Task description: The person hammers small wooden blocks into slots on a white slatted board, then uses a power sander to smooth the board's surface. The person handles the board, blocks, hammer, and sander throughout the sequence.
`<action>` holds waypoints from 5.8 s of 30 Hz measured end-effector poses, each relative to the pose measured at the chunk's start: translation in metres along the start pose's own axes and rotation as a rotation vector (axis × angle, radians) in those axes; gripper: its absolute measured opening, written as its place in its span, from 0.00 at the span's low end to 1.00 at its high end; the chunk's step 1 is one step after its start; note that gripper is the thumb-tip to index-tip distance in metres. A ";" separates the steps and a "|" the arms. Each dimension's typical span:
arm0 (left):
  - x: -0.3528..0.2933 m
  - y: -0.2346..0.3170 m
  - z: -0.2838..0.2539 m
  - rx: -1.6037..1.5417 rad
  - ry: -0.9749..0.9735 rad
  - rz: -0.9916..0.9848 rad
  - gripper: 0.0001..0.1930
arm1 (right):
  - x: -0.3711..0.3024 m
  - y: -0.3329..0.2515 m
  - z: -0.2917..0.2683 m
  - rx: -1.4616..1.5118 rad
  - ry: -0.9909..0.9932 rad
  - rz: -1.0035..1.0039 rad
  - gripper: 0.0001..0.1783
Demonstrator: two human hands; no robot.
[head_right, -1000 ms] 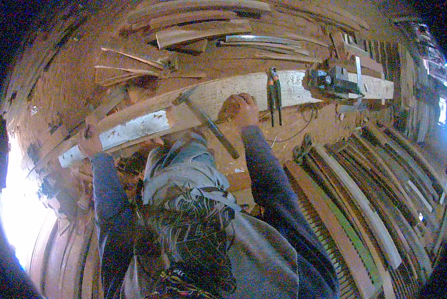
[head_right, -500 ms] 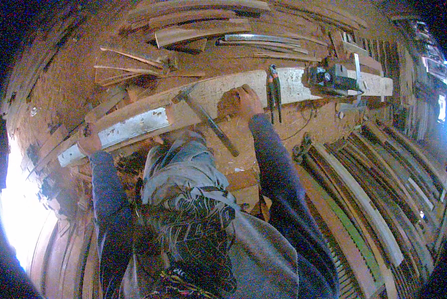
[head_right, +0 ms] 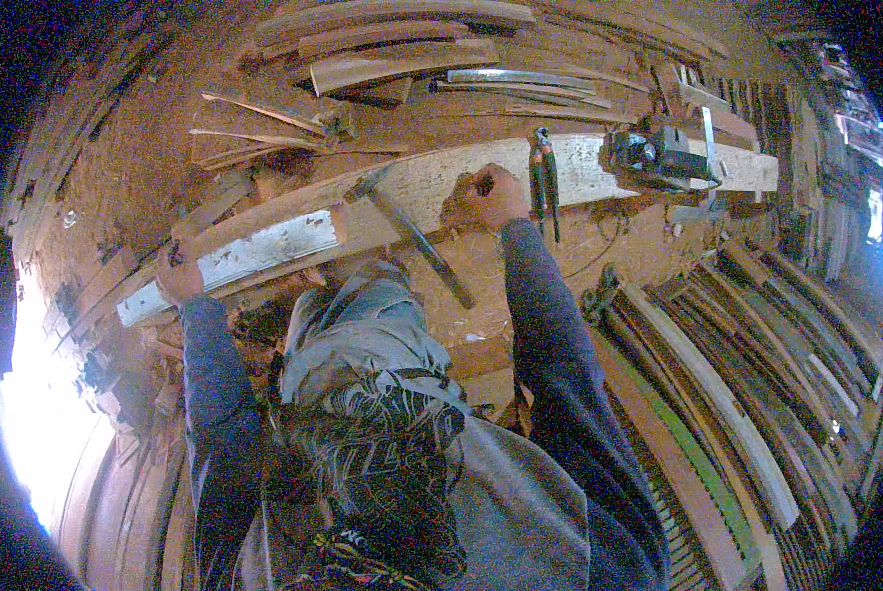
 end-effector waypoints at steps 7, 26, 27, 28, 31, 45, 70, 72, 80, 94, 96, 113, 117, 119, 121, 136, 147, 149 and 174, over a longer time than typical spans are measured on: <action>-0.001 0.010 -0.007 0.034 0.093 0.055 0.18 | -0.011 0.043 -0.003 1.039 0.109 0.081 0.03; 0.006 -0.004 0.001 -0.012 0.114 0.089 0.21 | -0.016 0.027 -0.006 1.966 0.033 -0.534 0.14; 0.007 -0.005 0.002 -0.048 0.096 0.089 0.21 | -0.015 0.026 -0.005 2.007 -0.001 -0.517 0.16; 0.007 -0.007 0.003 -0.053 0.084 0.071 0.20 | -0.015 0.025 -0.005 2.058 -0.039 -0.528 0.18; 0.008 -0.006 0.004 -0.049 0.092 0.075 0.19 | -0.017 0.038 0.003 1.807 0.079 -0.136 0.17; 0.002 0.010 -0.009 0.042 0.015 -0.004 0.19 | -0.036 0.006 0.007 -0.167 0.082 -0.011 0.14; 0.007 -0.002 -0.002 0.038 0.094 0.065 0.17 | -0.014 0.021 0.005 0.787 0.190 -0.208 0.11; 0.008 -0.002 -0.003 0.017 0.070 0.037 0.17 | -0.014 0.007 0.007 0.314 0.240 -0.149 0.12; 0.003 0.011 -0.010 0.114 0.043 -0.022 0.18 | -0.018 -0.017 0.020 -0.203 0.237 -0.074 0.11; 0.002 0.019 -0.013 -0.034 0.091 0.028 0.18 | -0.038 0.025 0.007 1.580 -0.033 -0.094 0.07; 0.003 0.017 -0.013 -0.067 0.049 -0.062 0.18 | -0.037 0.023 0.006 1.194 0.086 -0.033 0.08; -0.004 0.009 -0.001 0.001 0.167 0.147 0.16 | -0.007 0.012 0.038 0.673 0.016 -0.014 0.06; -0.042 0.007 -0.022 -0.255 0.267 0.093 0.11 | -0.027 -0.034 0.043 1.300 -0.285 0.051 0.08; -0.077 -0.006 -0.035 -0.233 0.372 0.127 0.10 | -0.045 -0.081 0.046 1.421 -0.466 -0.097 0.11; -0.118 -0.027 -0.032 -0.306 0.331 0.111 0.10 | -0.059 -0.128 0.062 1.419 -0.590 -0.147 0.10; -0.527 -0.197 0.117 -0.637 0.067 -0.739 0.17 | -0.208 -0.359 0.327 1.097 -1.858 0.055 0.14; -0.679 -0.123 0.160 -1.210 -0.167 -1.099 0.30 | -0.406 -0.234 0.599 -0.271 -1.798 0.282 0.18; -0.679 -0.092 0.169 -1.334 -0.108 -1.221 0.22 | -0.395 -0.176 0.644 -0.269 -1.750 0.577 0.17; -0.640 0.015 0.267 -1.548 0.476 -1.893 0.20 | -0.478 0.152 0.996 -0.558 -1.975 0.110 0.17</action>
Point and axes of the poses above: each hand's wrist, its own x-axis towards the middle knuckle, its own z-axis out of the palm, y = z × x, the point moved 4 cm from there along x, towards the middle knuckle, and after that the axes turned 15 degrees about -y, right-handed, at the moved point
